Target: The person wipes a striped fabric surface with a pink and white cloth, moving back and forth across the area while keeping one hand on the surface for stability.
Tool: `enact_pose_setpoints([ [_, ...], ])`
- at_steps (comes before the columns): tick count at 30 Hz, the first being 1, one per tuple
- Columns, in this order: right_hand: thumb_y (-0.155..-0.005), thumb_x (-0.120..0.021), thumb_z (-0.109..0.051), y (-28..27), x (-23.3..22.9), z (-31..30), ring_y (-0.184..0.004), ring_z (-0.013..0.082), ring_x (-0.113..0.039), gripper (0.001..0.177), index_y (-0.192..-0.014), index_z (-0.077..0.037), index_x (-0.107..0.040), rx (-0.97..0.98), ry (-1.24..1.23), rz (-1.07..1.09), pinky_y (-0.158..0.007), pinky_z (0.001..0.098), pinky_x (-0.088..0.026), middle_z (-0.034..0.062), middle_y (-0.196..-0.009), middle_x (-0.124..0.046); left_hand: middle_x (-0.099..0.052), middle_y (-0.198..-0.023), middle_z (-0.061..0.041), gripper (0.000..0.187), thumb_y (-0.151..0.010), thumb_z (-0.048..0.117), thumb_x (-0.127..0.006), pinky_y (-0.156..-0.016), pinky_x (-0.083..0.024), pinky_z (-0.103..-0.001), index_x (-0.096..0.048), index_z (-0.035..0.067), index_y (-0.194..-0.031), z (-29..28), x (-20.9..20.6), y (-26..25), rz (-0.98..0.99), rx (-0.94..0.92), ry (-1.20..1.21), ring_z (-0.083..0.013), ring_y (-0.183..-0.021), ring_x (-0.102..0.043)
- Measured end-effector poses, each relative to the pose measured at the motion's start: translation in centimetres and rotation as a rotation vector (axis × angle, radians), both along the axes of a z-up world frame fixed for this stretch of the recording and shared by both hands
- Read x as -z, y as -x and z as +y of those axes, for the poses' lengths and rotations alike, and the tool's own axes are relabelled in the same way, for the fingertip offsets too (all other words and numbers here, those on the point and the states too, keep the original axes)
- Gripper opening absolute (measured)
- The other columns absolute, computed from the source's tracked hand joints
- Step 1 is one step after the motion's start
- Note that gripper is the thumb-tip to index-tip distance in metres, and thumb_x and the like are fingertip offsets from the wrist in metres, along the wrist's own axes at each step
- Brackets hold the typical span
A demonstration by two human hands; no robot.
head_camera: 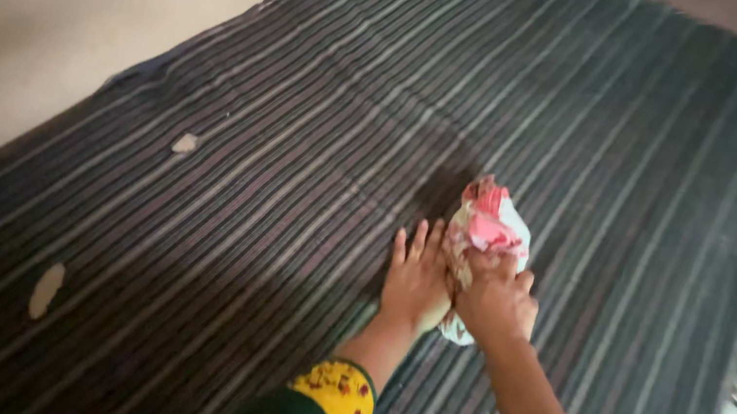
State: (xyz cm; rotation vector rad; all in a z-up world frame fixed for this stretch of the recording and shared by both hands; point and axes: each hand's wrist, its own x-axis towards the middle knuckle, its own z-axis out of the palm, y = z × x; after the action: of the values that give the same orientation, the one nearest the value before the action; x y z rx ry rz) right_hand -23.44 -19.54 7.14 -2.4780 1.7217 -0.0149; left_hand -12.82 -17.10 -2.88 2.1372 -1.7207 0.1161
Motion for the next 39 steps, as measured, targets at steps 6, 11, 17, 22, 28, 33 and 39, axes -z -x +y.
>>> enact_pose_setpoints([
  [6, -0.079, -0.074, -0.041, 6.2, -2.6, 6.6, -0.123, 0.0402, -0.055, 0.059, -0.136, -0.039, -0.058, 0.068, -0.027, 0.059, -0.090, 0.0532, -0.057, 0.0128, -0.137, -0.050, -0.026, -0.167, -0.011, 0.066, -0.098, 0.040, -0.043, -0.123, -0.005, -0.062, -0.037, 0.010, -0.156, 6.0, -1.6, 5.3, 0.191, 0.075, -0.121, -0.0326, -0.156, -0.017],
  [11, -0.074, -0.078, -0.041, 9.7, -2.0, 11.0, -0.120, 0.0378, -0.057, 0.064, -0.135, -0.040, -0.060, 0.025, 0.035, 0.000, -0.090, 0.0521, -0.057, 0.0098, -0.134, -0.053, -0.028, -0.167, -0.012, 0.066, -0.099, 0.042, -0.043, -0.123, -0.007, -0.061, -0.039, 0.012, -0.157, 9.3, -2.0, 7.8, 0.178, -0.014, -0.031, -0.0335, -0.156, -0.020],
  [17, -0.089, -0.067, -0.062, 15.8, 1.1, 4.5, -0.122, 0.0366, -0.054, 0.072, -0.147, -0.024, -0.048, 0.054, -0.072, 0.332, -0.081, 0.0482, -0.060, 0.0152, -0.142, -0.048, -0.030, -0.166, -0.012, 0.070, -0.095, 0.043, -0.049, -0.123, -0.007, -0.060, -0.039, 0.009, -0.156, 9.2, -2.7, 7.4, 0.172, 0.013, -0.036, -0.0341, -0.155, -0.020],
  [22, -0.095, -0.065, -0.060, 23.2, 1.0, -3.4, -0.143, 0.0350, -0.046, 0.057, -0.143, -0.030, -0.061, 0.208, 0.250, 0.075, -0.113, 0.0548, -0.047, 0.0091, -0.150, -0.052, -0.031, -0.167, -0.011, 0.069, -0.097, 0.042, -0.047, -0.124, -0.008, -0.059, -0.039, 0.009, -0.157, 8.5, -2.5, 7.5, 0.158, 0.007, -0.042, -0.0350, -0.155, -0.020],
  [28, -0.089, -0.064, -0.041, 18.0, 1.9, -3.8, -0.141, 0.0489, -0.036, 0.057, -0.145, -0.032, -0.055, 0.448, 0.106, 0.074, -0.090, 0.0579, -0.054, 0.0190, -0.164, -0.029, -0.031, -0.165, -0.013, 0.070, -0.096, 0.043, -0.047, -0.124, -0.010, -0.058, -0.038, 0.008, -0.155, 8.2, -3.9, 7.2, 0.140, 0.039, -0.097, -0.0358, -0.154, -0.022],
  [33, -0.095, -0.057, -0.041, 9.6, 2.1, 0.9, -0.141, 0.0483, -0.034, 0.065, -0.153, -0.018, -0.043, 0.252, 0.010, -0.007, -0.096, 0.0606, -0.049, 0.0210, -0.162, -0.027, -0.038, -0.167, -0.010, 0.064, -0.107, 0.043, -0.039, -0.123, -0.026, -0.057, -0.039, 0.014, -0.163, 8.3, -5.3, 0.5, -0.107, 0.131, -0.550, -0.0303, -0.152, -0.035],
  [39, -0.089, -0.064, -0.038, -1.6, 0.1, 9.5, -0.133, 0.0379, -0.051, 0.063, -0.147, -0.018, -0.052, -0.061, -0.064, -0.018, -0.095, 0.0527, -0.055, 0.0172, -0.155, -0.041, -0.019, -0.170, -0.008, 0.081, -0.090, 0.045, -0.054, -0.121, -0.011, -0.060, -0.029, 0.011, -0.160, 9.4, -2.8, -4.3, -0.171, -0.152, -0.195, -0.0333, -0.155, -0.015],
])
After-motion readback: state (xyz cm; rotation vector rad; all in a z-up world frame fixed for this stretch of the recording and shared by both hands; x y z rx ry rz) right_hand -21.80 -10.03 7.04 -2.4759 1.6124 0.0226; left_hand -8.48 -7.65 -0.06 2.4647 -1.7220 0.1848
